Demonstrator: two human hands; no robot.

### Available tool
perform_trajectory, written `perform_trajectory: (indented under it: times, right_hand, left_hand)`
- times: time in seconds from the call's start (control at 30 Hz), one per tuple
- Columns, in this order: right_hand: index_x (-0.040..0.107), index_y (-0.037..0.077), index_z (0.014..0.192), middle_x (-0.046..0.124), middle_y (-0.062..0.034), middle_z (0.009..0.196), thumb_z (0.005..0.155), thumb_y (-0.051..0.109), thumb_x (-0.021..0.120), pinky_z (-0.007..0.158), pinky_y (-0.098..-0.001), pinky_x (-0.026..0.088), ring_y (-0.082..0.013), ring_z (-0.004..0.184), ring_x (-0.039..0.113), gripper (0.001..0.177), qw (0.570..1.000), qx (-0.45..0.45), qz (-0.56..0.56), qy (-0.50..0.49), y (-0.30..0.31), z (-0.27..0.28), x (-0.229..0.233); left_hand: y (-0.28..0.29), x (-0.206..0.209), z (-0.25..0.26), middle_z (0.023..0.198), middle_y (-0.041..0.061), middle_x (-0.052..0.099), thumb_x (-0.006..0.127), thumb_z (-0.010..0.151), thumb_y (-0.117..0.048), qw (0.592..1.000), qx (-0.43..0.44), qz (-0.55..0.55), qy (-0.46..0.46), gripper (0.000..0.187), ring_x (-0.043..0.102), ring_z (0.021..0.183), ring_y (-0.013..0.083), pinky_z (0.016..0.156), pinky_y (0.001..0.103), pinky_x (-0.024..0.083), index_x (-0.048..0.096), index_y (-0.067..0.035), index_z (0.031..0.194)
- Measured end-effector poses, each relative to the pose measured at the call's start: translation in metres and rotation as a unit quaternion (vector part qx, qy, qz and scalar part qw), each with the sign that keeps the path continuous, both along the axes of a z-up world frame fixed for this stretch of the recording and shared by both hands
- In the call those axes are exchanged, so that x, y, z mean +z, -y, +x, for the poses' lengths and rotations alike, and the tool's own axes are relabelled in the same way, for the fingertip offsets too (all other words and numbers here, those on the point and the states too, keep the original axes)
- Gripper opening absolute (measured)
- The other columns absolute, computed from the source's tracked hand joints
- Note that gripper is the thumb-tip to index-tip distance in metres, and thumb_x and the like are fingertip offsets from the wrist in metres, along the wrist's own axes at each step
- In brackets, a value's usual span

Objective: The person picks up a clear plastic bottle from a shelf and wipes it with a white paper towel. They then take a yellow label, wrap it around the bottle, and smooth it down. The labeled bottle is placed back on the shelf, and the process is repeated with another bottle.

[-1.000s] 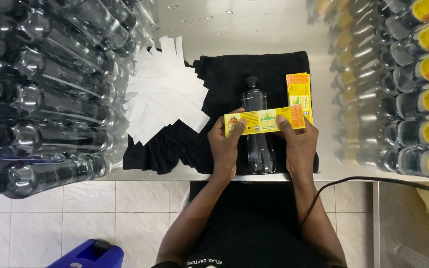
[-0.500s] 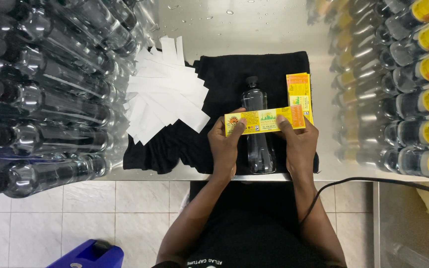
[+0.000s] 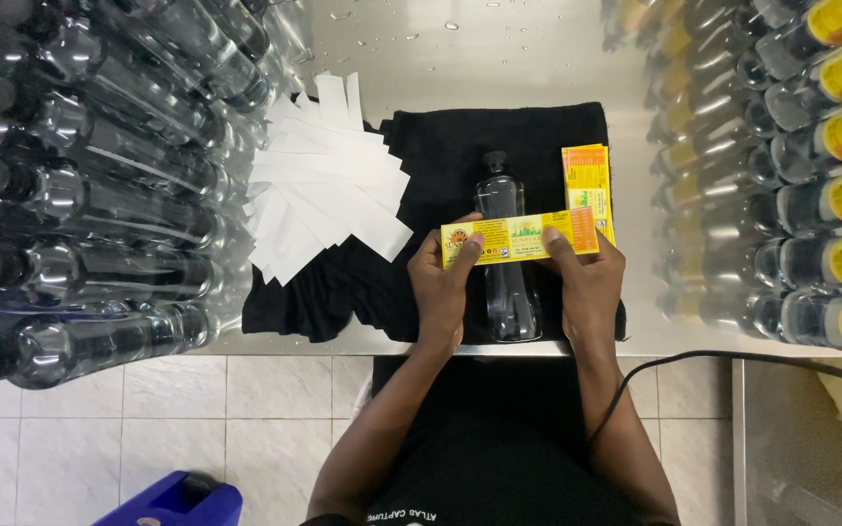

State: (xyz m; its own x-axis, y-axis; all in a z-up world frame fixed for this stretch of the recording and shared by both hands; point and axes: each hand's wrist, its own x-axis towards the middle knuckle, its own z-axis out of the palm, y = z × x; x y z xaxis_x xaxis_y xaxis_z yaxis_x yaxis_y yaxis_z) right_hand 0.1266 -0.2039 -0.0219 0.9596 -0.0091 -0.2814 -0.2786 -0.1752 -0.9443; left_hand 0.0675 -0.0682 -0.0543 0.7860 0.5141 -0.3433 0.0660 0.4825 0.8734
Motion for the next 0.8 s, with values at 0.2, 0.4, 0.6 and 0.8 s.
perform_trajectory:
  times: [0.2, 0.4, 0.6, 0.8]
  right_hand:
    - [0.069, 0.001, 0.131, 0.072, -0.0268, 0.121, 0.103, 0.027, 0.079, 0.094, -0.0452, 0.064, -0.0438, 0.113, 0.078, 0.040, 1.000, 0.005, -0.004, 0.000, 0.0016, 0.0013, -0.0051]
    - [0.070, 0.000, 0.128, 0.071, -0.0262, 0.118, 0.103, 0.025, 0.079, 0.093, -0.0439, 0.066, -0.0436, 0.111, 0.079, 0.036, 1.000, -0.001, -0.001, -0.002, 0.0010, 0.0009, -0.0035]
    - [0.070, 0.000, 0.128, 0.072, -0.0264, 0.118, 0.103, 0.026, 0.079, 0.093, -0.0435, 0.066, -0.0429, 0.111, 0.079, 0.037, 1.000, 0.002, 0.009, 0.000, 0.0015, -0.0001, -0.0021]
    - [0.070, 0.002, 0.129, 0.073, -0.0259, 0.119, 0.103, 0.028, 0.081, 0.093, -0.0435, 0.066, -0.0433, 0.110, 0.079, 0.038, 1.000, 0.001, -0.009, -0.005, 0.0019, 0.0007, -0.0019]
  left_hand:
    - [-0.0002, 0.0003, 0.0003, 0.134, 0.020, 0.076, 0.085, 0.096, -0.025, 1.000, 0.001, -0.002, -0.004, 0.033, 0.076, 0.120, 0.0356, 0.103, 0.042, 0.058, 0.066, -0.005, 0.115]
    - [0.0000, 0.0012, -0.0006, 0.134, 0.020, 0.076, 0.086, 0.096, -0.027, 1.000, -0.002, 0.006, -0.007, 0.035, 0.076, 0.120, 0.0359, 0.103, 0.043, 0.058, 0.066, -0.006, 0.116]
    - [-0.0002, 0.0004, -0.0009, 0.133, 0.019, 0.076, 0.086, 0.096, -0.028, 1.000, -0.001, 0.006, -0.007, 0.035, 0.076, 0.120, 0.0347, 0.103, 0.042, 0.058, 0.067, -0.006, 0.115]
    - [-0.0002, 0.0014, -0.0015, 0.134, 0.020, 0.076, 0.086, 0.096, -0.029, 1.000, -0.003, 0.002, -0.007, 0.035, 0.076, 0.120, 0.0351, 0.103, 0.043, 0.058, 0.066, -0.006, 0.114]
